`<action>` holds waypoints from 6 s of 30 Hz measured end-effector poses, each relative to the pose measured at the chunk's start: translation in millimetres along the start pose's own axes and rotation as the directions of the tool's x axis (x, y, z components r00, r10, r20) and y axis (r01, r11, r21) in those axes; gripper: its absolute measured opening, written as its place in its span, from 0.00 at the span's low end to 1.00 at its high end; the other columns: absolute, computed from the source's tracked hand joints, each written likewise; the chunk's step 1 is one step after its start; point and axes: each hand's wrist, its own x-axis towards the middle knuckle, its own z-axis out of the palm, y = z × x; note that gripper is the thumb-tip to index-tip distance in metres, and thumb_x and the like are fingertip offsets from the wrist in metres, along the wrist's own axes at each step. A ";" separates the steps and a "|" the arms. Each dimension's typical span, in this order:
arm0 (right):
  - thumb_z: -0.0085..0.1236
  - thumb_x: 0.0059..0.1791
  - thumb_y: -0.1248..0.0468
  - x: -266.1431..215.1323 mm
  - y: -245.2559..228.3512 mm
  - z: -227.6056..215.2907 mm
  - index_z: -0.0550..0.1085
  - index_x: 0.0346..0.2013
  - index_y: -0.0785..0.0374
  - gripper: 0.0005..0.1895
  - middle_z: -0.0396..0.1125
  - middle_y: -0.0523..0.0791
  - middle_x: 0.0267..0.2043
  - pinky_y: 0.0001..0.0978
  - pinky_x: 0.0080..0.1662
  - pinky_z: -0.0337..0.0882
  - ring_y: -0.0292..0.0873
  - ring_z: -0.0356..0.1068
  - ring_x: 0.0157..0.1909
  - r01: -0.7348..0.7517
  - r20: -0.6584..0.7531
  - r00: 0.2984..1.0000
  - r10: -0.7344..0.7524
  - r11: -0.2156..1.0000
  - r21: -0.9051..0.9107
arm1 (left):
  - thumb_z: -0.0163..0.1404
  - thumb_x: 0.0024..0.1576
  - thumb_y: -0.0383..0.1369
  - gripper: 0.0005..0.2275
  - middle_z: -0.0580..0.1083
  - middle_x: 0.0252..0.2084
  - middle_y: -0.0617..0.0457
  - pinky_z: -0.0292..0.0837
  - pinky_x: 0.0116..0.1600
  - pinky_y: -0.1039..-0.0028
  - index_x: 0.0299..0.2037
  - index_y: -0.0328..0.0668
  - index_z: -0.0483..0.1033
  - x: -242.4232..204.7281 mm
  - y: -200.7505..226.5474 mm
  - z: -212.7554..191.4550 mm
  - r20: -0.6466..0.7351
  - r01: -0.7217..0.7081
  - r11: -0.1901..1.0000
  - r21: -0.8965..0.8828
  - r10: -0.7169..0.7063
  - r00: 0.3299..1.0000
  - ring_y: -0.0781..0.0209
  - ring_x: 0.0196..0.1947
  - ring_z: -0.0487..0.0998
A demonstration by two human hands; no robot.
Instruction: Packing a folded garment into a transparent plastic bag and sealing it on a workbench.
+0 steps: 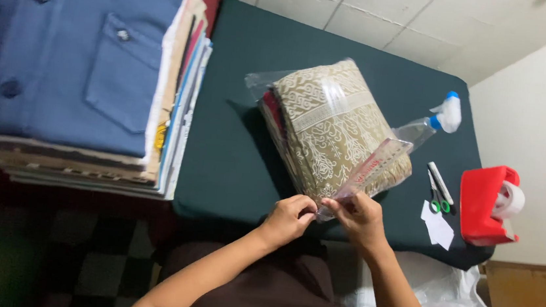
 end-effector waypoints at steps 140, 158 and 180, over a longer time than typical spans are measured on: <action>0.75 0.36 0.52 -57.1 89.7 -29.1 0.67 0.40 0.62 0.30 0.64 0.47 0.39 0.43 0.44 0.70 0.52 0.68 0.45 -0.179 -0.214 0.970 0.113 0.929 -0.323 | 0.61 0.51 0.32 0.08 0.76 0.36 0.57 0.62 0.51 0.64 0.41 0.52 0.82 126.2 31.6 61.8 0.432 -0.376 0.883 0.280 0.234 0.871 0.57 0.42 0.76; 0.71 0.41 0.56 -72.9 87.9 -46.8 0.75 0.32 0.59 0.15 0.70 0.43 0.33 0.38 0.43 0.70 0.44 0.70 0.40 -0.250 -0.063 0.968 0.245 0.964 -0.090 | 0.63 0.50 0.33 0.08 0.74 0.31 0.60 0.60 0.50 0.66 0.38 0.52 0.83 123.6 29.2 69.4 0.390 -0.336 0.883 0.328 0.198 0.899 0.60 0.36 0.76; 0.56 0.53 0.72 -61.1 103.1 -49.1 0.72 0.49 0.64 0.09 0.67 0.42 0.49 0.27 0.53 0.72 0.35 0.70 0.50 -0.101 -0.074 0.978 0.193 0.758 0.644 | 0.62 0.47 0.33 0.11 0.78 0.35 0.55 0.64 0.45 0.60 0.40 0.46 0.80 89.6 92.0 79.6 0.376 -0.443 0.842 0.308 0.320 0.870 0.51 0.38 0.76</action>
